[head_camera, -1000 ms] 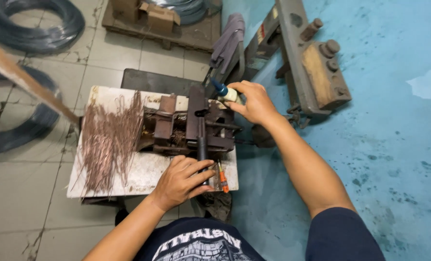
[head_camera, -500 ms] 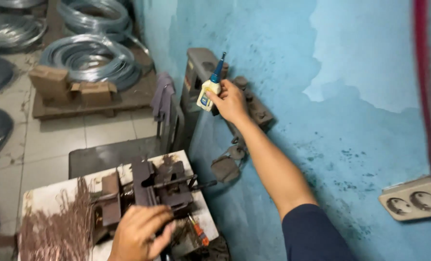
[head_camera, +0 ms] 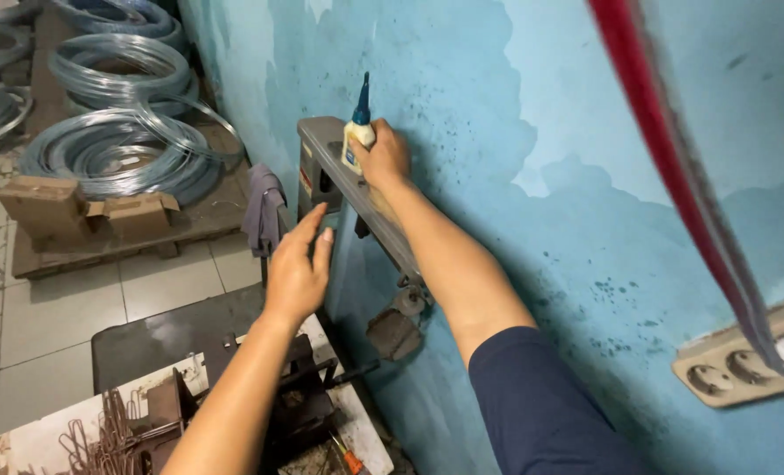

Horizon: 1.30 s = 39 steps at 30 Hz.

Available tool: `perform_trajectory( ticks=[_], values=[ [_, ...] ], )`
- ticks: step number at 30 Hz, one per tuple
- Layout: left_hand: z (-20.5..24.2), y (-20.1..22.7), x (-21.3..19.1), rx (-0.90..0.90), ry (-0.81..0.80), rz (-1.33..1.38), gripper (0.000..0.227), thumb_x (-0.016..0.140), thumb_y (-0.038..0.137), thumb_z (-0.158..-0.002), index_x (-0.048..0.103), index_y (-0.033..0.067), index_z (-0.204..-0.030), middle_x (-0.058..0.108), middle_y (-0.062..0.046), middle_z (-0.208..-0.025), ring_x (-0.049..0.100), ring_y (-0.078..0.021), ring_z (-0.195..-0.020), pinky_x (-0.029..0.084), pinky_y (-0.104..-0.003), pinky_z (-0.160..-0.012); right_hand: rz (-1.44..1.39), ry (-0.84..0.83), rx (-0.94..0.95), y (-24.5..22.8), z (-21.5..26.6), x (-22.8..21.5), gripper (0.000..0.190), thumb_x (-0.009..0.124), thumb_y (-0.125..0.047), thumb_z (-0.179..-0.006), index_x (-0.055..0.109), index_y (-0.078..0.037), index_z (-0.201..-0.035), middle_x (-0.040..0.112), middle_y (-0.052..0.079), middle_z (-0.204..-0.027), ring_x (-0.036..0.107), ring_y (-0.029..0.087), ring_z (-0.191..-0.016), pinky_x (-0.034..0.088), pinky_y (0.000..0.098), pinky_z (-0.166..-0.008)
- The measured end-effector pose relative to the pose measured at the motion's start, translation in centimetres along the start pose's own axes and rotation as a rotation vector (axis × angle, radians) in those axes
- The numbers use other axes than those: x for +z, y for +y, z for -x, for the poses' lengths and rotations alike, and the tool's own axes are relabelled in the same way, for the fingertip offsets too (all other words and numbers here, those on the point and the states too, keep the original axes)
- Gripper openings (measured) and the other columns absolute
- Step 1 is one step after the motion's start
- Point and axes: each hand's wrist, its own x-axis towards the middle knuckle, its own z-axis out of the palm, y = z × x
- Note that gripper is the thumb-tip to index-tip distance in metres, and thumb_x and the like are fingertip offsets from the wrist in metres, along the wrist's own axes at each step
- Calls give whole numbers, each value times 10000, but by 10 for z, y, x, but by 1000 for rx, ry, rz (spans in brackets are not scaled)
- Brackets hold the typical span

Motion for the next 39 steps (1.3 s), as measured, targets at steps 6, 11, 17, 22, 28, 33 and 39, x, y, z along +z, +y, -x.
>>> perform_trajectory(
  ticks=[6,11,17,22,28,33,39],
  values=[
    [11,-34,10,-64,-41,-27,341,537,180,-1029,655,110,-1341,683,-148,-1296,644,-409,-1131,498,-517,-957,286,-145,50,5,0,2,450,767,-478,-828,657,-150,-1116,762,68,-1041,715,287,-1089,527,458,-961],
    [27,-46,-9,-128,-79,-78,313,534,220,-1029,690,164,-1294,705,-54,-1281,666,-337,-1122,516,-470,-947,443,-237,143,-2,-3,4,488,762,-481,-849,636,-123,-1156,738,122,-1118,673,335,-1154,481,505,-1004],
    [59,-36,-54,-186,-121,-78,244,589,240,-998,756,186,-1167,761,-29,-1161,703,-298,-1073,543,-422,-921,544,-332,206,-7,-3,3,563,736,-486,-876,562,-97,-1243,665,121,-1274,487,338,-1333,320,556,-1112],
    [90,-26,-98,-154,-74,-102,201,622,217,-982,774,174,-1107,780,-45,-1090,714,-311,-1033,554,-423,-885,538,-352,197,-9,7,-10,628,700,-510,-904,512,-63,-1302,608,131,-1356,348,335,-1422,208,621,-1164],
    [152,-32,-151,-233,-9,-273,173,672,159,-947,770,139,-1088,776,-70,-1047,715,-321,-983,549,-434,-874,627,-84,-103,-44,72,-52,642,791,-432,-894,574,-13,-1330,613,225,-1338,436,413,-1360,246,657,-1126],
    [229,-49,-166,-321,-23,-605,256,704,237,-880,746,293,-1127,721,84,-1156,631,-194,-1136,425,-363,-948,-76,-629,-417,-36,198,-54,180,636,-134,-905,683,19,-989,697,281,-893,644,513,-934,493,589,-756],
    [248,11,-148,-126,-217,-633,650,756,214,-692,622,285,-1324,587,-52,-1344,513,-328,-1242,399,-517,-998,25,-1144,-74,-2,322,-23,710,631,-62,-824,338,-135,-1466,498,294,-1425,468,510,-1340,397,627,-1102]
  ],
)
